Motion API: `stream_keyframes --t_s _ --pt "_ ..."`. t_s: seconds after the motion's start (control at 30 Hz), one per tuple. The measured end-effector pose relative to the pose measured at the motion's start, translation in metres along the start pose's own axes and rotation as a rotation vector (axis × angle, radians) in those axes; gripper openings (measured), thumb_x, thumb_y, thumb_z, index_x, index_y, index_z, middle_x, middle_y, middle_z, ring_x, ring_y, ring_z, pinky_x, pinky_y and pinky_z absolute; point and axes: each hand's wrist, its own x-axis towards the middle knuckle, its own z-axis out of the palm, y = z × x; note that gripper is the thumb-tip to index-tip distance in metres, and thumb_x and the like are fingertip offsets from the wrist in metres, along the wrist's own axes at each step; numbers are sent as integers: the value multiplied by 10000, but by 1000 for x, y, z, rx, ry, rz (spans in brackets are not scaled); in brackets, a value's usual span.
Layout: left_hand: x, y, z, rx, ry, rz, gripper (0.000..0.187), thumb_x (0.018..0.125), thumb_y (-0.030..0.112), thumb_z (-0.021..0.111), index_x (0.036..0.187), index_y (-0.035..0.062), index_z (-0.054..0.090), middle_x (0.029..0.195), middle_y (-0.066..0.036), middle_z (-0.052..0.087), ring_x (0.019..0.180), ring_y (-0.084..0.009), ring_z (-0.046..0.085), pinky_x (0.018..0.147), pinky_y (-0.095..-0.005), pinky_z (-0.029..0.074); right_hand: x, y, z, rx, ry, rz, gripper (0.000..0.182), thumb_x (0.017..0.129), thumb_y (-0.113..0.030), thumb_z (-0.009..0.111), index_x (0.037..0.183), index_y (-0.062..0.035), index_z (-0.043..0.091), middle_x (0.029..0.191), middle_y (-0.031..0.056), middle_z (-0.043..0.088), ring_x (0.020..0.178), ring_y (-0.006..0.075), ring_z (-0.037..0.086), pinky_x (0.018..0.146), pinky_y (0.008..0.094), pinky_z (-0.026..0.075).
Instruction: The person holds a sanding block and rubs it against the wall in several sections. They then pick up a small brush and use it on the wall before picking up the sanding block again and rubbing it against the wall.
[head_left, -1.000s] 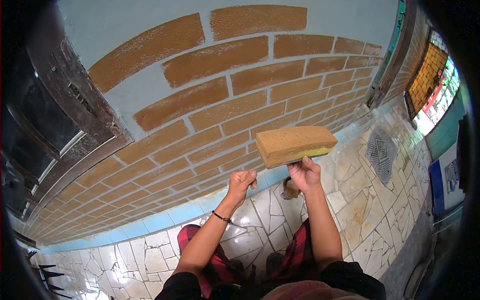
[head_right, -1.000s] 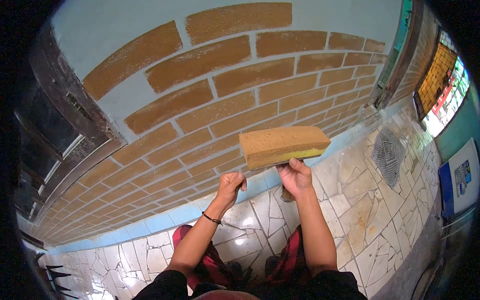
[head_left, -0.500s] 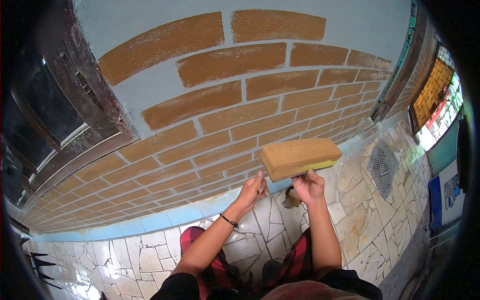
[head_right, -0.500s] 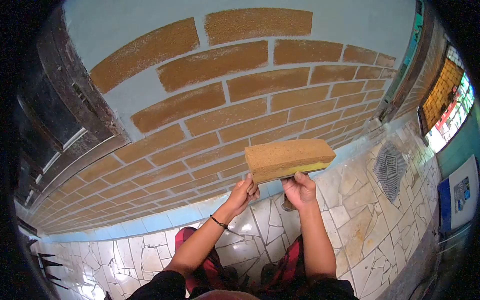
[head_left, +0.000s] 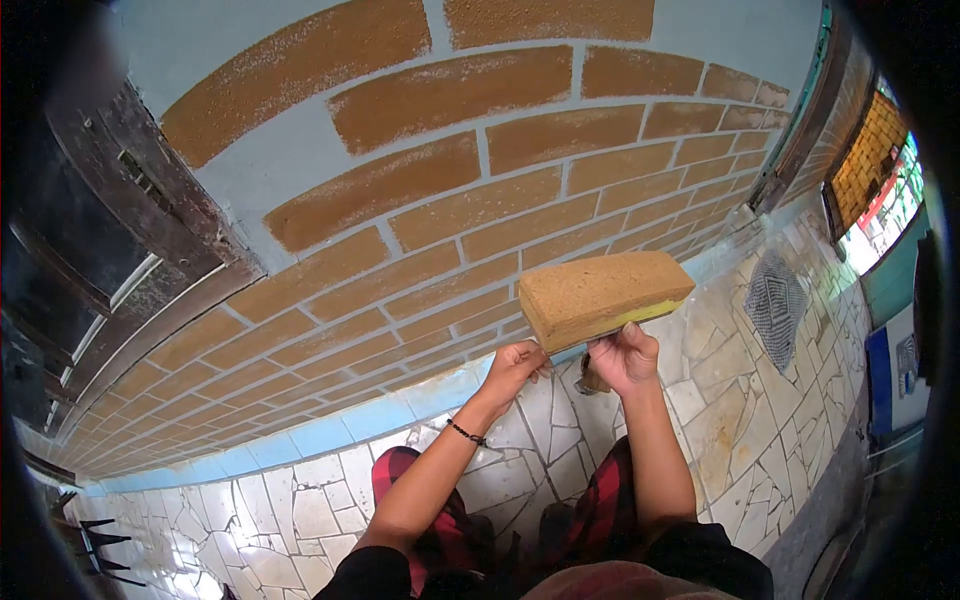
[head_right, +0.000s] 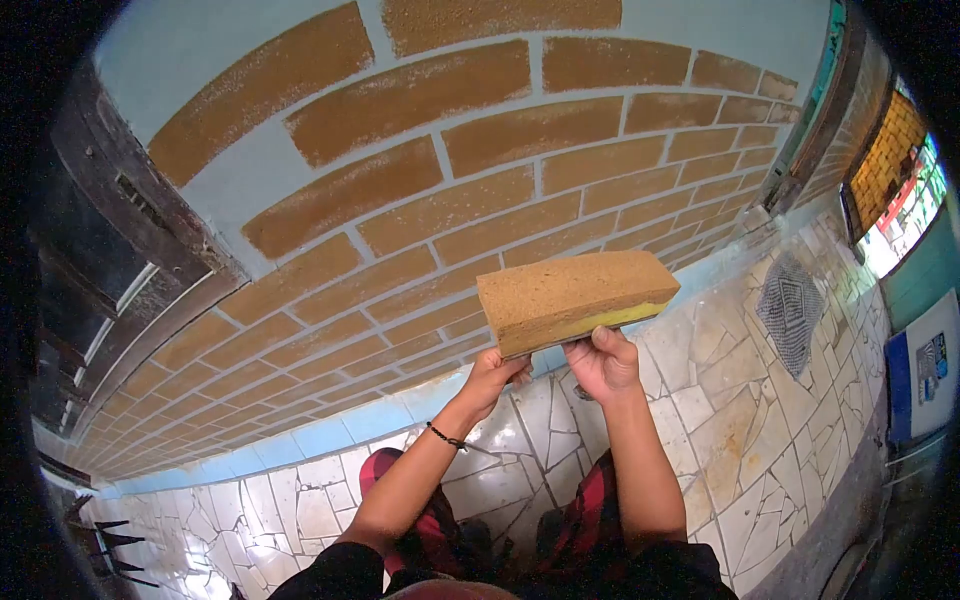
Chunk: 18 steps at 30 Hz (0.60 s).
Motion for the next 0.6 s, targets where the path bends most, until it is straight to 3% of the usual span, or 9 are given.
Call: stream_keyframes --t_s 0.27,0.57,0.6 --pt "5 -19 0 40 76 -12 123 990 212 788 946 100 763 801 29 703 670 -83 610 635 -262 455 -4 9 -5 5 35 12 611 836 -139 872 1380 -12 623 1371 97 707 1317 263 628 1197 443 444" --pt "8 -20 0 80 70 4 156 943 179 836 1044 84 765 880 20 739 655 -75 605 616 -260 459 -13 0 15 -64 65 -32 563 840 -144 871 1339 -7 651 1272 75 755 1269 247 657 1173 435 465" --pt "6 -16 6 75 66 -7 168 943 180 837 1051 80 756 864 18 728 645 -77 598 595 -262 453 -16 -1 15 -43 49 -31 576 852 -115 853 1372 -15 626 1318 84 728 1293 253 642 1173 430 469"
